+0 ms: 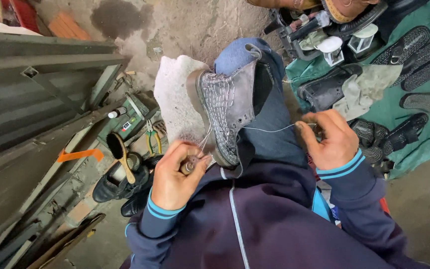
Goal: Hand-sewing a grey fabric shoe upper to a sole using a needle and white thread in a repair shop environment.
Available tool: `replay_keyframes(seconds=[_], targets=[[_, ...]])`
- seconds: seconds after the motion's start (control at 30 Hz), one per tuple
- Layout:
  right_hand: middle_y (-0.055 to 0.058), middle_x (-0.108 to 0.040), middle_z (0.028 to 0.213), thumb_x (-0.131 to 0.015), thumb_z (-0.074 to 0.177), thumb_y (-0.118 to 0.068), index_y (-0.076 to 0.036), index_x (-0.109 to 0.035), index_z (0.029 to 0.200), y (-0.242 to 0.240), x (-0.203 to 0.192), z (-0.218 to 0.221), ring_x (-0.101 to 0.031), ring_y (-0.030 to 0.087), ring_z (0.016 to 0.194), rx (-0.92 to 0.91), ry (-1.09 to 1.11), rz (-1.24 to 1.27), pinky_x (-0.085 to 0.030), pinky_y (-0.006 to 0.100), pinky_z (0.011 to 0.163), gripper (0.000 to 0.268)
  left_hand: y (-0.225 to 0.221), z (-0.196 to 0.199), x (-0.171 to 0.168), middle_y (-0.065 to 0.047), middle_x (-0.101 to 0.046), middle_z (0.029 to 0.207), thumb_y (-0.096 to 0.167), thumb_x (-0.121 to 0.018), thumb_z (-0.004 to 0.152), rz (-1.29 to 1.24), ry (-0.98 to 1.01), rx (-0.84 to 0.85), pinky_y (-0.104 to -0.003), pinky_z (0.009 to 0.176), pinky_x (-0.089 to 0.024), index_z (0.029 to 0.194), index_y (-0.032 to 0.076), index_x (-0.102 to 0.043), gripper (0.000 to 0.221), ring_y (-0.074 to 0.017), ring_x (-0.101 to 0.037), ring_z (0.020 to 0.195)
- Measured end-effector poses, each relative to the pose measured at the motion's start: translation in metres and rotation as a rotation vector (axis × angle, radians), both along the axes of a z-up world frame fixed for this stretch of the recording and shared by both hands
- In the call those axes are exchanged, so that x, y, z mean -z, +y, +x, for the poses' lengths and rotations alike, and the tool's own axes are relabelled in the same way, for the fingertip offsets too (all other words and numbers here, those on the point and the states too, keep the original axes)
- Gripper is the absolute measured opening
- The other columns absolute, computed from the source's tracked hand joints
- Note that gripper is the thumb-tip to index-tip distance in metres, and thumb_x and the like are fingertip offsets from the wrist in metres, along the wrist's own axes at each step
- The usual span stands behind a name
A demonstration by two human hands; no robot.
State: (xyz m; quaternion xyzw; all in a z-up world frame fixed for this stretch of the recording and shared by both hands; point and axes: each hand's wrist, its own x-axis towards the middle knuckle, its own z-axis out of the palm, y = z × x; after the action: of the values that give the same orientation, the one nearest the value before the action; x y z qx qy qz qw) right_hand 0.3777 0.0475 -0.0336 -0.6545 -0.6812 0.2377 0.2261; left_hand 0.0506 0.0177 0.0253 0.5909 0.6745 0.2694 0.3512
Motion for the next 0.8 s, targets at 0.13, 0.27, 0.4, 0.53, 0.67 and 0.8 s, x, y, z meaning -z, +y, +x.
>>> replay_keyframes(seconds=[0.13,0.27,0.4,0.53,0.67,0.8], targets=[[0.006,-0.070,0.103,-0.082,0.094,-0.015,-0.010,-0.077,0.109,0.005,-0.005,-0.017,-0.067,0.029,0.094,-0.072,-0.044,0.160,-0.056,0.040,0.085,0.016,0.018,0.002,0.013,-0.011,-0.070,0.084,0.004,-0.080,0.086,0.142,-0.098,-0.071,-0.036,0.057,-0.050,0.075,0.007,-0.059,0.024,-0.0298,-0.067,0.065],[0.005,-0.072,0.096,-0.080,0.091,-0.011,-0.012,-0.078,0.101,0.007,-0.013,-0.050,-0.070,0.028,0.090,-0.131,0.078,0.234,-0.057,0.037,0.084,0.010,0.015,0.002,0.023,-0.007,-0.054,0.058,0.010,-0.082,0.088,0.126,0.029,-0.194,-0.031,0.052,-0.045,0.084,0.011,-0.059,0.023,-0.0256,-0.058,0.050],[0.000,-0.070,0.089,-0.073,0.096,-0.015,-0.017,-0.078,0.098,0.002,-0.007,-0.075,-0.069,0.022,0.084,-0.190,0.091,0.230,-0.058,0.032,0.077,0.006,0.005,-0.001,0.015,-0.009,-0.068,0.070,-0.001,-0.068,0.083,0.074,0.132,-0.049,-0.042,0.061,-0.055,0.094,0.012,-0.068,0.017,-0.0366,-0.069,0.065],[-0.002,-0.066,0.082,-0.071,0.098,-0.022,-0.020,-0.076,0.103,0.006,-0.007,-0.086,-0.069,0.019,0.077,-0.246,-0.035,0.184,-0.059,0.032,0.067,0.008,-0.011,0.000,0.023,-0.009,-0.072,0.077,0.003,-0.067,0.080,0.050,0.268,0.035,-0.045,0.061,-0.058,0.102,0.012,-0.076,0.025,-0.0357,-0.071,0.068],[-0.001,-0.065,0.075,-0.070,0.098,-0.021,-0.016,-0.077,0.099,0.007,-0.012,-0.087,-0.068,0.021,0.071,-0.300,-0.068,0.131,-0.059,0.033,0.063,0.009,-0.014,0.007,0.031,-0.015,-0.075,0.081,0.008,-0.068,0.088,0.000,0.245,-0.005,-0.052,0.060,-0.057,0.114,0.010,-0.075,0.027,-0.0417,-0.071,0.072],[-0.001,-0.064,0.073,-0.074,0.094,-0.031,-0.017,-0.072,0.093,0.002,-0.004,-0.085,-0.069,0.020,0.073,-0.287,-0.170,0.086,-0.058,0.033,0.063,0.014,-0.024,0.000,0.044,-0.011,-0.070,0.066,0.016,-0.075,0.089,-0.129,0.126,-0.050,-0.046,0.056,-0.055,0.095,0.011,-0.075,0.008,-0.0393,-0.070,0.066]])
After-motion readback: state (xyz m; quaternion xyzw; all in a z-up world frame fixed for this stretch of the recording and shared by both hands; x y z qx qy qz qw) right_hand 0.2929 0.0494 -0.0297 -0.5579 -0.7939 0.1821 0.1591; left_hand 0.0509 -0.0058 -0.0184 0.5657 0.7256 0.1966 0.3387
